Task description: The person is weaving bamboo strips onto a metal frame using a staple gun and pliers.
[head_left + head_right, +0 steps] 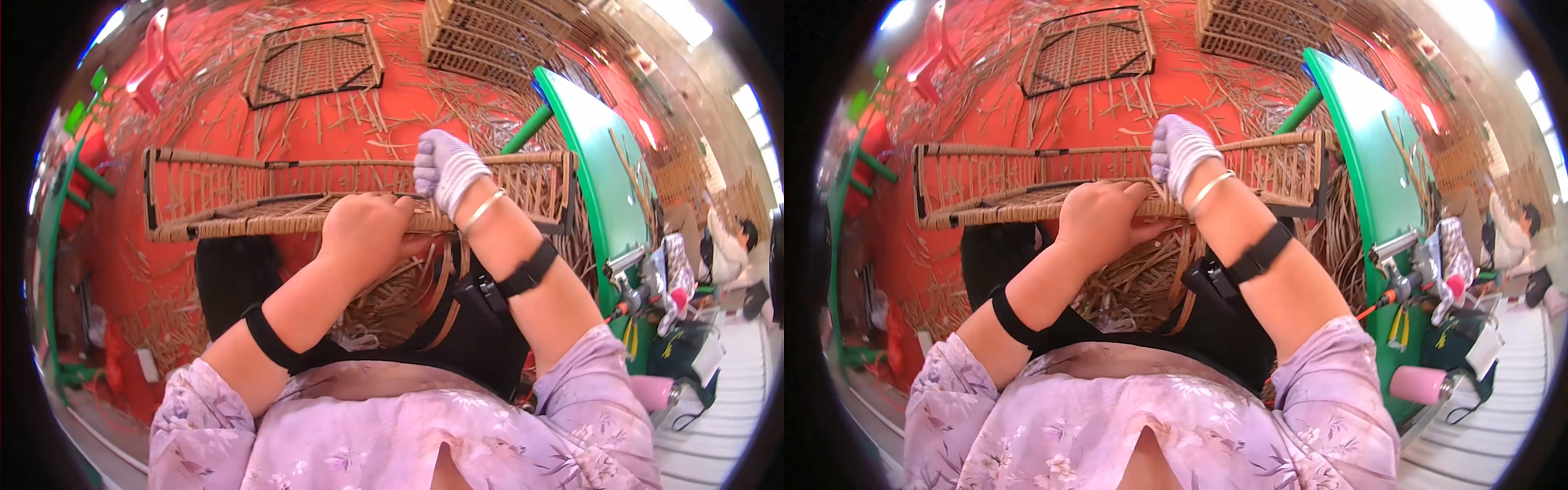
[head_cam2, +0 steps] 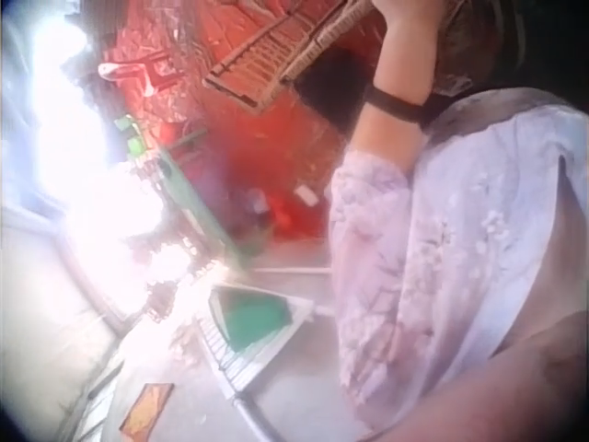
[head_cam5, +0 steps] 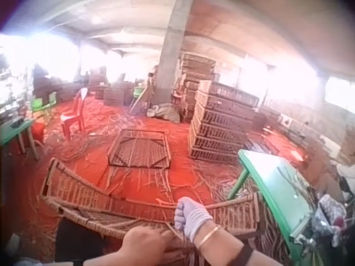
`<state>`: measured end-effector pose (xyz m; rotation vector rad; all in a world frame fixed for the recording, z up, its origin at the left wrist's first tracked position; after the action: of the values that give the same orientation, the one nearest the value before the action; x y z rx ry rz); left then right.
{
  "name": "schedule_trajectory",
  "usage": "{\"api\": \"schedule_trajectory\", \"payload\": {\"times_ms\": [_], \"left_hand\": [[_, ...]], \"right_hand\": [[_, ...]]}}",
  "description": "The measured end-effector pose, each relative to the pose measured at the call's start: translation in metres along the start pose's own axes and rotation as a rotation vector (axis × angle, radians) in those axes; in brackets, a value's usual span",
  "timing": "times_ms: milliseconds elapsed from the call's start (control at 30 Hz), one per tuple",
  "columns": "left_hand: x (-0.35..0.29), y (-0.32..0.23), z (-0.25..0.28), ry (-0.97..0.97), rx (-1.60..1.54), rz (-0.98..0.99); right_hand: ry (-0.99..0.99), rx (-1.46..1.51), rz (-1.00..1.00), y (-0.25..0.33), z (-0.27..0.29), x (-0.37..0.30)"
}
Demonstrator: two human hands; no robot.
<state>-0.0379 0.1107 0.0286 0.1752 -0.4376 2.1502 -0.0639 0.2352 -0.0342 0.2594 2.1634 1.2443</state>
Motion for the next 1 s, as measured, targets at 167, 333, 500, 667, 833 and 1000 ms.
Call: {"api": "schedule_trajectory", "payload": {"times_ms": [167,333,500,667,833,1000], "left_hand": [[-0.011,-0.015,0.023,-0.233,-0.18,-0.138],[-0.017,-0.029,0.032,-0.32,-0.191,-0.226],[-0.011,-0.036,0.03,-0.258,-0.193,-0.209],[0.0,-0.034,0.021,-0.102,-0.158,-0.156],[0.007,-0.028,0.021,0.014,-0.083,-0.075],[0.021,-0.033,0.013,0.207,-0.123,-0.053]], "right_hand": [[-0.082,-0.062,-0.015,-0.004,0.008,-0.001],[-0.116,-0.054,-0.096,-0.009,0.004,0.003],[-0.078,-0.086,-0.079,-0.033,0.018,0.042],[0.091,-0.485,-0.049,-0.038,0.011,0.088],[-0.02,-0.746,0.307,0.027,0.005,0.008],[-0.266,-0.446,1.329,0.071,0.057,-0.169]]}}
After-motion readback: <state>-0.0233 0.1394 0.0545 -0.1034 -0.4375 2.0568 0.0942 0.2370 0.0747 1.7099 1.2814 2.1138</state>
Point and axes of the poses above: each hand's wrist, its own x-axis towards the middle knuckle, its own z-axis out of the back of the hand, y = z × x, the point moved 9 cm from there along x, towards the middle knuckle, and after that the axes turned 11 degrees about z, right-handed, at the moved point
